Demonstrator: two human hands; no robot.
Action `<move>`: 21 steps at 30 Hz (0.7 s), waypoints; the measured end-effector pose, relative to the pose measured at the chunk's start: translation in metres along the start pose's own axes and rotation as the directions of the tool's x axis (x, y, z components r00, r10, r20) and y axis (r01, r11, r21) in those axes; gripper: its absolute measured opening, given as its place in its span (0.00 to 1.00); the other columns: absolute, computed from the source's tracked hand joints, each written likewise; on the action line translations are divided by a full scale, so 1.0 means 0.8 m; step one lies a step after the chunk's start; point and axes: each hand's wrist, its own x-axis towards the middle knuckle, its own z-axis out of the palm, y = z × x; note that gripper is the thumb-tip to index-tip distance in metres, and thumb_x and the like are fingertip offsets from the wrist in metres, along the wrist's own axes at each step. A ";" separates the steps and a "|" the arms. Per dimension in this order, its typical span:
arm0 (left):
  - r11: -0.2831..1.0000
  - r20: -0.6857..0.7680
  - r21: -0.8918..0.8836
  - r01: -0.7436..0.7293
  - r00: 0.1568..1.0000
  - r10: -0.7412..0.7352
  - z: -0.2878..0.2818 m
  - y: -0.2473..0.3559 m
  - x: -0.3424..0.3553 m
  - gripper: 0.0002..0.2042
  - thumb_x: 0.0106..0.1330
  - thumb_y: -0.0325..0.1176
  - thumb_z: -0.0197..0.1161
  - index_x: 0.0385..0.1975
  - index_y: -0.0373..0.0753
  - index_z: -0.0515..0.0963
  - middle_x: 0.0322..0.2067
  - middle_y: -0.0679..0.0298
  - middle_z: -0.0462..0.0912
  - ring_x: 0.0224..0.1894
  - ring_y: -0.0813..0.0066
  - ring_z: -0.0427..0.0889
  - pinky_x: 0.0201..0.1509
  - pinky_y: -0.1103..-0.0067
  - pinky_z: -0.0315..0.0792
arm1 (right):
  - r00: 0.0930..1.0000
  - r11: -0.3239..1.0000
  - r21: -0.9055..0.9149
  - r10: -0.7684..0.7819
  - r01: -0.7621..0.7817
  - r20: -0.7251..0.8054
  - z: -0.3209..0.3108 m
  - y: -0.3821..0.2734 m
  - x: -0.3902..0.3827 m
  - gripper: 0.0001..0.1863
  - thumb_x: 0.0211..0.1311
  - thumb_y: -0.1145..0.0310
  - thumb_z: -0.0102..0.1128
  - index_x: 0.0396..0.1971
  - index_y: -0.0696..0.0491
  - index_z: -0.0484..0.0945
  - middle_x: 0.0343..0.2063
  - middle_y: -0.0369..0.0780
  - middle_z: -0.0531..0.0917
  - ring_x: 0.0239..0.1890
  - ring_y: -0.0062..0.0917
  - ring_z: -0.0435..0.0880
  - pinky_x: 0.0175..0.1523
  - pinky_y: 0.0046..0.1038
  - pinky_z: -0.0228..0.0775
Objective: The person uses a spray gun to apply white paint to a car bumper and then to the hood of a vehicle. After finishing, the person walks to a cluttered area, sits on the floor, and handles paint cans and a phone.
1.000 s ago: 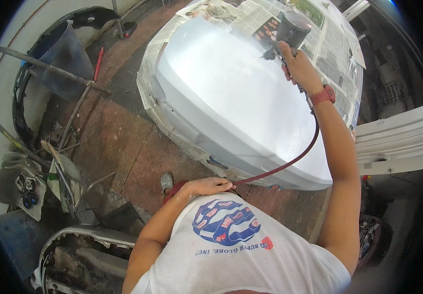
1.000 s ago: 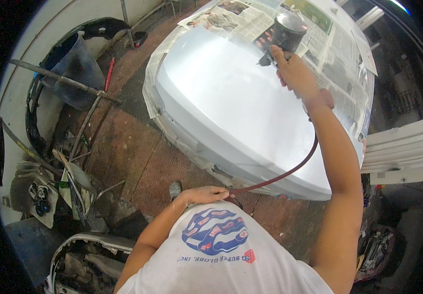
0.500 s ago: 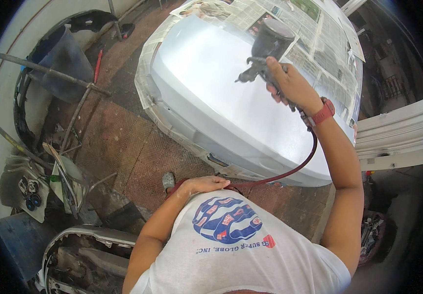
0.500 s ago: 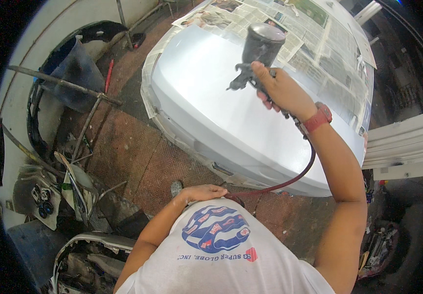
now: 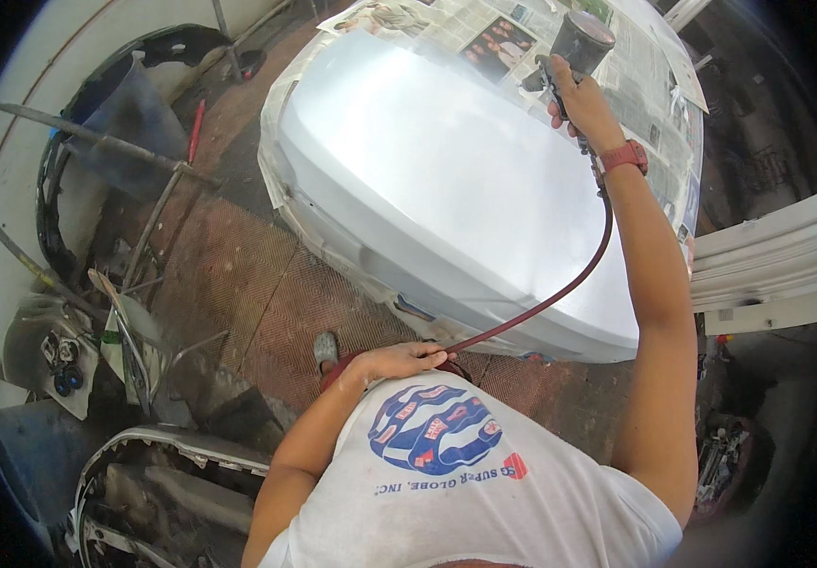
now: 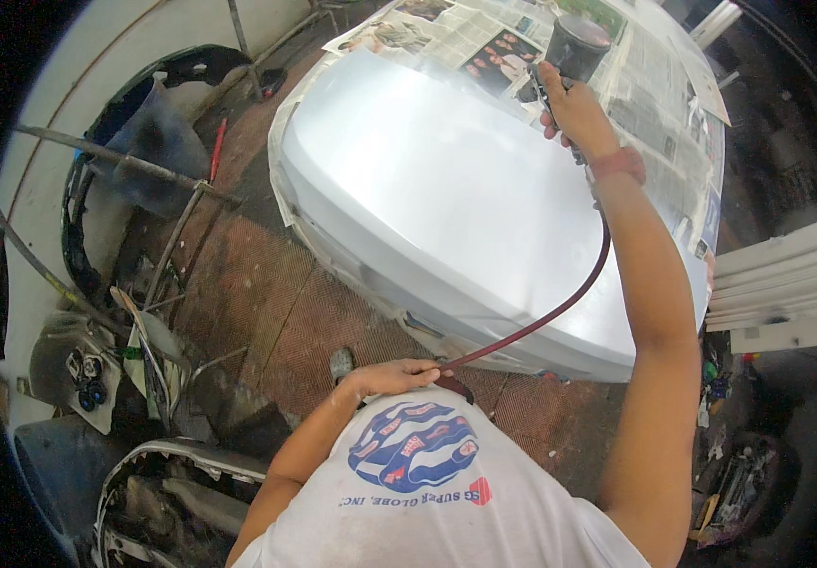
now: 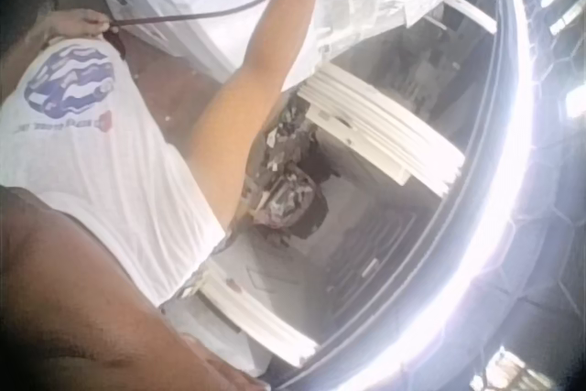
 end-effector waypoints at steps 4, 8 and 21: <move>0.999 -0.035 0.045 0.013 0.999 -0.012 0.025 0.008 0.012 0.34 0.83 0.64 0.52 0.76 0.43 0.74 0.69 0.54 0.80 0.72 0.62 0.75 0.77 0.71 0.66 | 0.997 0.996 -0.076 -0.043 0.047 0.056 -0.006 -0.010 -0.042 0.41 0.79 0.28 0.47 0.39 0.58 0.84 0.16 0.33 0.77 0.14 0.17 0.76 0.18 0.24 0.66; 0.995 -0.001 0.070 0.070 0.998 -0.070 0.048 -0.007 0.039 0.35 0.83 0.64 0.52 0.76 0.42 0.73 0.69 0.53 0.79 0.73 0.61 0.75 0.77 0.70 0.66 | 0.979 0.992 -0.052 -0.106 0.117 0.173 -0.001 -0.016 -0.095 0.42 0.80 0.28 0.45 0.39 0.57 0.84 0.15 0.31 0.76 0.13 0.14 0.73 0.18 0.22 0.65; 0.997 0.113 0.040 0.072 0.991 -0.076 0.040 -0.039 0.022 0.36 0.83 0.65 0.50 0.75 0.41 0.74 0.72 0.55 0.77 0.76 0.61 0.72 0.80 0.71 0.63 | 0.880 0.997 0.073 -0.043 0.009 0.474 0.015 -0.069 -0.195 0.40 0.82 0.31 0.46 0.29 0.55 0.81 0.14 0.32 0.76 0.14 0.16 0.74 0.19 0.23 0.65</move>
